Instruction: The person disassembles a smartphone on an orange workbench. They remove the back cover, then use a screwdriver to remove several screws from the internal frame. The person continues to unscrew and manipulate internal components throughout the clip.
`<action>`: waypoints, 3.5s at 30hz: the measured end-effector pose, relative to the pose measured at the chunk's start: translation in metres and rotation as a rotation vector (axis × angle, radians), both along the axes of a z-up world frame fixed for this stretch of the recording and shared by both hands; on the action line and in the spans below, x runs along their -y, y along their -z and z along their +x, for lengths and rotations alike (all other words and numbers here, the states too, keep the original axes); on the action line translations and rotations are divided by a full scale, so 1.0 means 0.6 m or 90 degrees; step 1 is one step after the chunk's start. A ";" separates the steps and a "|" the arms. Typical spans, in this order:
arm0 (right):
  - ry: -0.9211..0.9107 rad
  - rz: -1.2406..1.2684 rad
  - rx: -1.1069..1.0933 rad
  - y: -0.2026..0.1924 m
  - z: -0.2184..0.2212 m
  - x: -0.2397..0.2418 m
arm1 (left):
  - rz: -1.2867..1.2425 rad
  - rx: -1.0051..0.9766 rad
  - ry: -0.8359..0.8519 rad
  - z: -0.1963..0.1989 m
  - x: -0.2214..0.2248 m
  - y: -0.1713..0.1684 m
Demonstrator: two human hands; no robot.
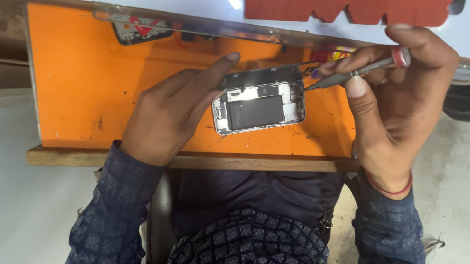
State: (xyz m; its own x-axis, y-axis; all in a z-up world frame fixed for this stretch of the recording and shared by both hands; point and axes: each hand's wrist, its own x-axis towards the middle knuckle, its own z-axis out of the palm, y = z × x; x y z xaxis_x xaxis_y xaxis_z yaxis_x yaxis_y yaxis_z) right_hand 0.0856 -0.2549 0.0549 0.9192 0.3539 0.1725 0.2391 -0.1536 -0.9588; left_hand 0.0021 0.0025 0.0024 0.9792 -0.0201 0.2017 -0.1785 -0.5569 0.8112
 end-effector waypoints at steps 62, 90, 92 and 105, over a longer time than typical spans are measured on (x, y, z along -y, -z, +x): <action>-0.188 -0.205 0.297 0.020 -0.010 -0.060 | 0.033 0.041 0.012 -0.002 0.005 0.000; -0.134 -0.216 0.342 0.007 -0.011 -0.067 | 0.032 0.041 0.012 -0.001 0.005 -0.001; -0.099 -0.225 0.329 0.004 -0.013 -0.067 | 0.048 0.029 0.019 -0.002 0.003 0.000; -0.171 -0.197 0.303 0.013 -0.007 -0.058 | 0.035 0.011 0.011 -0.002 0.006 -0.003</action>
